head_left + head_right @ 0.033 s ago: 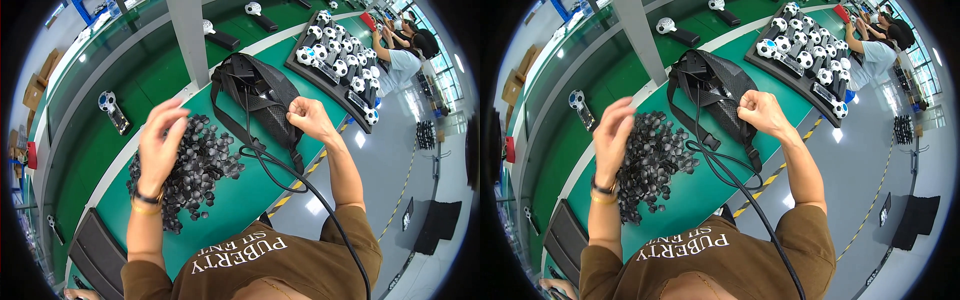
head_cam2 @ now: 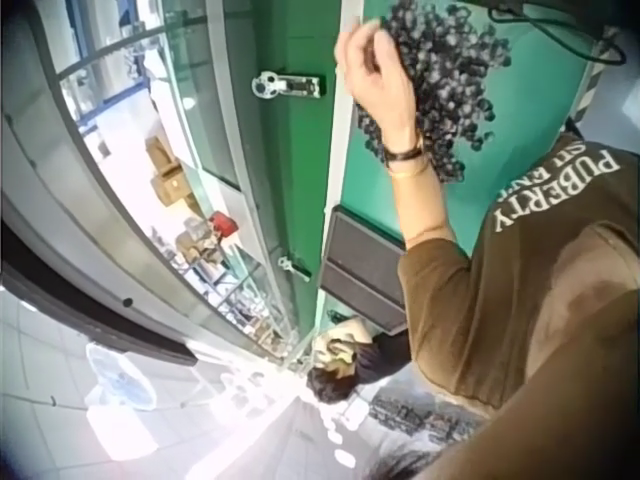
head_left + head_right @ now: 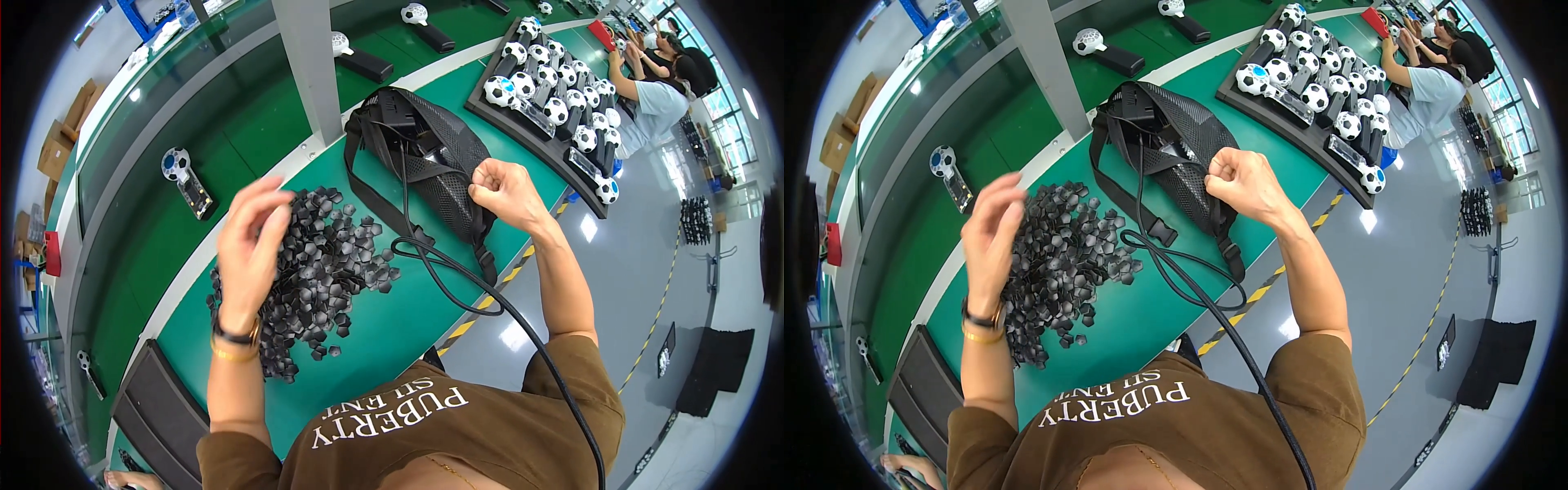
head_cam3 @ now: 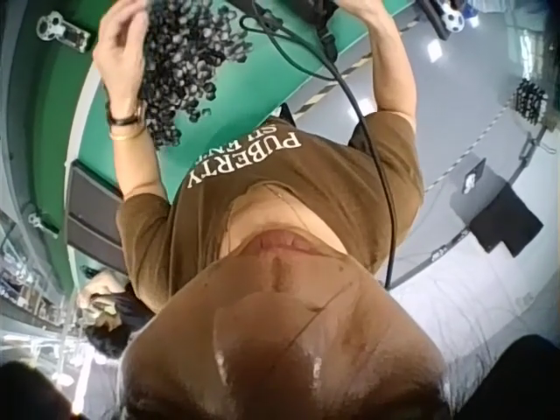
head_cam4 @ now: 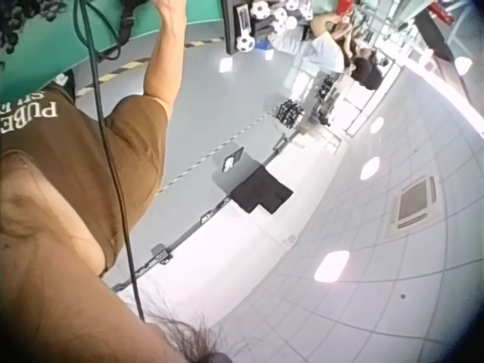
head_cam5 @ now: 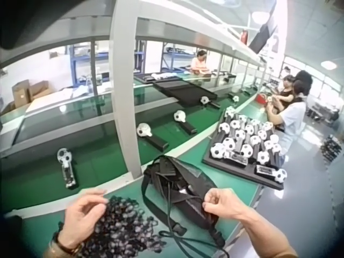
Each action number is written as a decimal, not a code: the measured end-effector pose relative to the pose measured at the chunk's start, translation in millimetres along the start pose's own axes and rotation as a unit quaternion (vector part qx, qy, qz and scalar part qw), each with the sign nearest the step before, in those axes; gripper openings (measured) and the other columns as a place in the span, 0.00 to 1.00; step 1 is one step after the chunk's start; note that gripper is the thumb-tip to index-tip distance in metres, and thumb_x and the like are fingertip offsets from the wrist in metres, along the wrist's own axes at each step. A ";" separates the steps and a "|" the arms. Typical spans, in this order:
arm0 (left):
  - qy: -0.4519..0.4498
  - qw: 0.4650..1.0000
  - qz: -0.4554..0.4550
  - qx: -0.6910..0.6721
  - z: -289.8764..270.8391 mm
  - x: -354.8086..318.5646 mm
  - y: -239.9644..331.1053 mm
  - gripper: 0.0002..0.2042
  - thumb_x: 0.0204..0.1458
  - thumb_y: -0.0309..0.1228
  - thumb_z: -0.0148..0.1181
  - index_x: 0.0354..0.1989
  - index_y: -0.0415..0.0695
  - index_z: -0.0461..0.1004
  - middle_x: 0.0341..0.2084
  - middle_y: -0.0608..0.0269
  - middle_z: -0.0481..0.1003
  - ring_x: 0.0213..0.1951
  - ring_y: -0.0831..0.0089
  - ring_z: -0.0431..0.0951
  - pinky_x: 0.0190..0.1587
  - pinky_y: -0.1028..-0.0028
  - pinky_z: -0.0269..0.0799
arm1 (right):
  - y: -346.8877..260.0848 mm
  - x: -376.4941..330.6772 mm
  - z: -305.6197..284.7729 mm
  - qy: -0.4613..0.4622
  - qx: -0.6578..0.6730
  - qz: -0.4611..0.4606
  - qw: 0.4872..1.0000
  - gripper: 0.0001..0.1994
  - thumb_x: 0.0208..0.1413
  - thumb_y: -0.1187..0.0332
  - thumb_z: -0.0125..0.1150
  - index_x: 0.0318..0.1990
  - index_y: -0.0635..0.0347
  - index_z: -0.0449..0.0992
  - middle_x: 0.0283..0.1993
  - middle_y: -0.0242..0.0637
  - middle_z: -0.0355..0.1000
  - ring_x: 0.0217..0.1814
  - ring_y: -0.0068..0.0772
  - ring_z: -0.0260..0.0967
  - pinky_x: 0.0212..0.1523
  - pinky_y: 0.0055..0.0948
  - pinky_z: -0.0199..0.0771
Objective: The person assembles a soccer ball-patterned component into a black plastic housing by hand at an assembly station.
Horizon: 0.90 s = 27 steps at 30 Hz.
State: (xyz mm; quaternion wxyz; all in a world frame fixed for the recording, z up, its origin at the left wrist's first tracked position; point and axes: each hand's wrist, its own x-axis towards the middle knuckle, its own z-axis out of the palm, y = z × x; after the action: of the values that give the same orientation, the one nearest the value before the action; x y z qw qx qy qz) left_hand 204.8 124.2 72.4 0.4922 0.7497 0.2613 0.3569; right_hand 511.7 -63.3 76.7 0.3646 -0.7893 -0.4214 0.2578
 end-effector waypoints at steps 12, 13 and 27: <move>0.105 0.973 -0.200 -0.037 -22.7 -139.1 7.9 0.06 0.58 0.20 0.55 0.42 0.36 0.76 0.47 0.56 0.76 0.41 0.71 0.77 0.47 0.76 0.73 | 7.3 1.9 14.2 0.057 -0.097 -0.087 0.990 0.02 0.45 0.78 0.57 0.24 0.61 0.71 0.23 0.26 0.64 0.23 0.20 0.56 0.25 0.20 0.60; 0.108 0.973 -0.202 -0.037 -20.6 -142.2 8.4 0.06 0.58 0.20 0.55 0.43 0.36 0.76 0.47 0.56 0.76 0.41 0.71 0.77 0.47 0.76 0.73 | 6.1 1.9 14.7 0.056 -0.111 -0.081 0.989 0.02 0.45 0.78 0.57 0.25 0.61 0.71 0.24 0.27 0.64 0.23 0.20 0.56 0.25 0.20 0.60; 0.032 0.984 -0.169 -0.036 -5.1 -186.6 1.1 0.07 0.56 0.19 0.56 0.42 0.37 0.76 0.44 0.57 0.77 0.38 0.69 0.78 0.44 0.75 0.74 | 6.5 -8.1 21.1 0.085 -0.154 -0.134 0.975 0.06 0.50 0.75 0.53 0.26 0.58 0.76 0.28 0.32 0.68 0.26 0.31 0.65 0.31 0.30 0.67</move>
State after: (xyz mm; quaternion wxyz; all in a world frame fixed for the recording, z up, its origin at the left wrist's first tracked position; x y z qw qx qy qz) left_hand 87.3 -12.2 23.0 0.5635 0.6648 0.3869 0.3015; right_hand 495.6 -65.1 59.6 0.3044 -0.7917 -0.5249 0.0704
